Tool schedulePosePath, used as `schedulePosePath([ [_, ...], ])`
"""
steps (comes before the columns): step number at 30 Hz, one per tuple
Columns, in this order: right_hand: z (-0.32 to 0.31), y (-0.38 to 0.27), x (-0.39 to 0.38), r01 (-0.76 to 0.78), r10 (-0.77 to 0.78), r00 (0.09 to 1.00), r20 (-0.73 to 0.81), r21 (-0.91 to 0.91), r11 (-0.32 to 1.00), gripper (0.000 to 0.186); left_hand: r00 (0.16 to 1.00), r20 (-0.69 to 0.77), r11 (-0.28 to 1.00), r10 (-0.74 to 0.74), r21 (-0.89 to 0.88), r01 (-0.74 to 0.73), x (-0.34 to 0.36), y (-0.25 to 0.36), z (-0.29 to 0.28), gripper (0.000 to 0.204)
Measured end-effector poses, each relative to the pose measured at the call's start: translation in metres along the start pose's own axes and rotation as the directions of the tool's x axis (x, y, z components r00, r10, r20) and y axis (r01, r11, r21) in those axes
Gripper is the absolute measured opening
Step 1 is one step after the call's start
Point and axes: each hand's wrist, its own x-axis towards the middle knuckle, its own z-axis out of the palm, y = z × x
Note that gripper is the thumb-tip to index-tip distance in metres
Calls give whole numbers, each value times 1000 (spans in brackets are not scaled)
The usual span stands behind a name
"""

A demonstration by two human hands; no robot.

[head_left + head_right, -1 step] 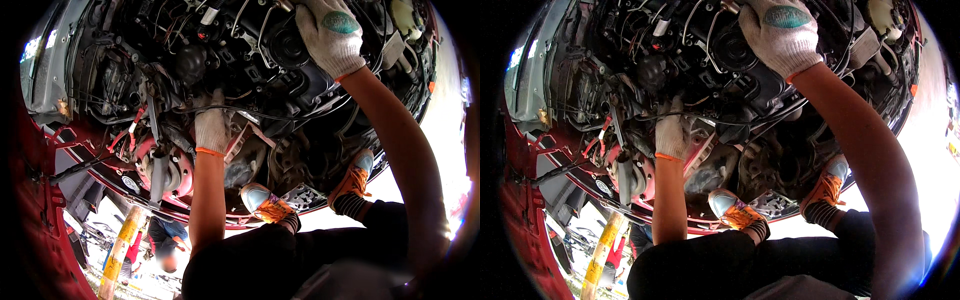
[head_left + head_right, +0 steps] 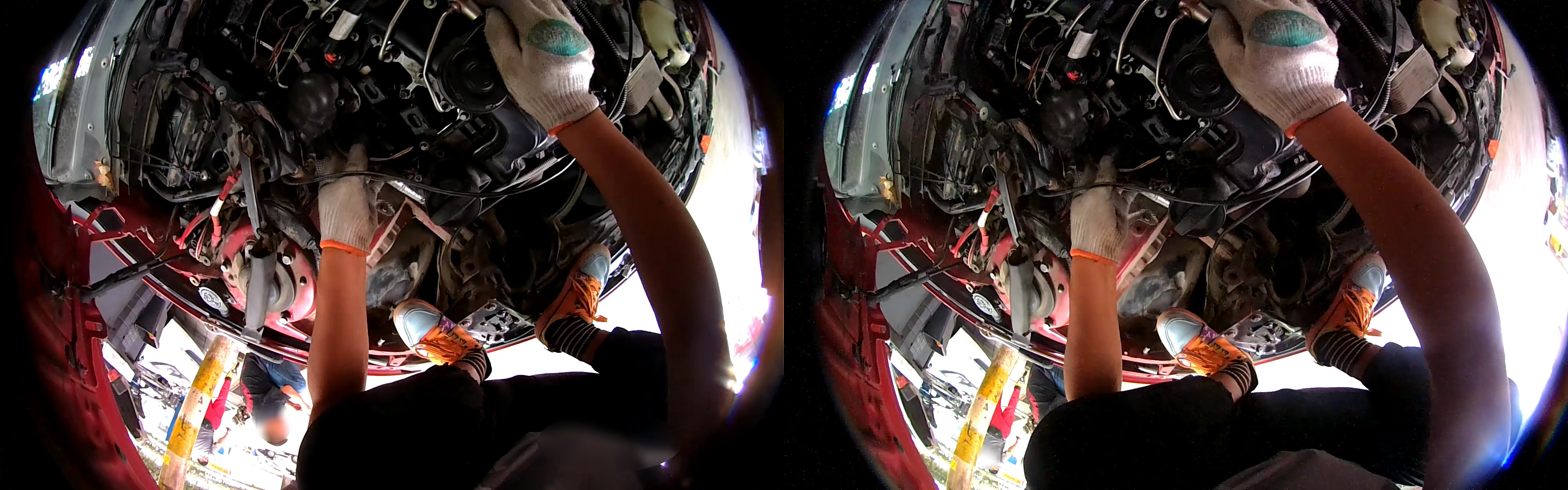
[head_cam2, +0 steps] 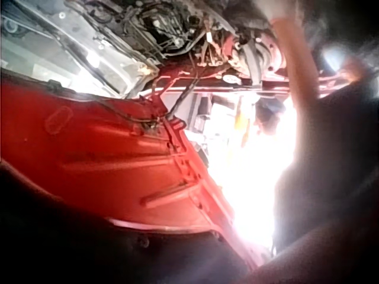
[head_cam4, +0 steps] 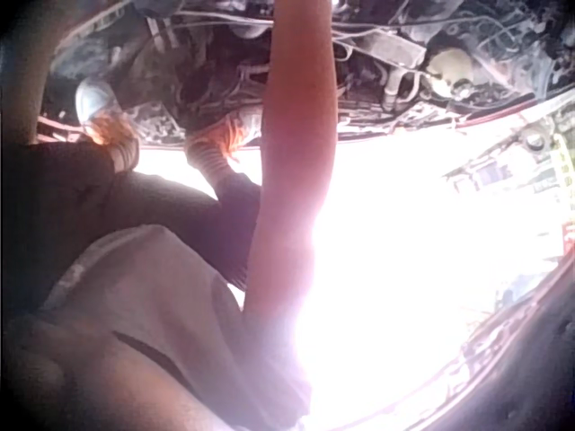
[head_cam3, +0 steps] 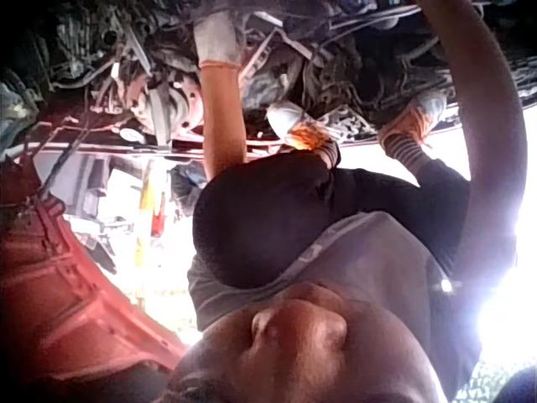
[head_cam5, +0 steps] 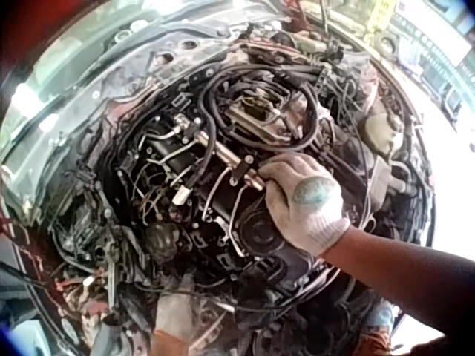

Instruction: The person works on a car engine with the hood open, using a wrench to loosen and tighten bolts on the engine block. They repeatedly reach into the engine bay to adjust components and reposition parts while wearing gloves.

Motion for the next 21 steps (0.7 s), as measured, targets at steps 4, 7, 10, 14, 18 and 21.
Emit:
schedulePosePath([
  [4,1,4,-5,-3,3,1000,9,11,1000,17,986,-122,989,-113,83,123,-10,24,30,29],
  [7,1,3,-5,-1,1,1000,8,21,1000,17,972,-193,991,-131,-14,131,-12,27,38,30],
  [10,-1,1,-5,-7,7,1000,25,10,1000,17,969,-177,959,-174,-252,126,-13,25,37,25],
  [14,-9,-8,-1,-55,54,997,63,15,998,18,974,-50,855,-222,-490,170,1,5,17,17],
  [18,-8,-4,-1,-58,57,997,60,5,998,20,947,-157,789,-282,-599,135,13,-31,-11,31],
  [21,-8,-3,-5,-59,59,997,50,-19,998,19,908,-207,792,-364,-582,185,1,-23,-1,31],
])
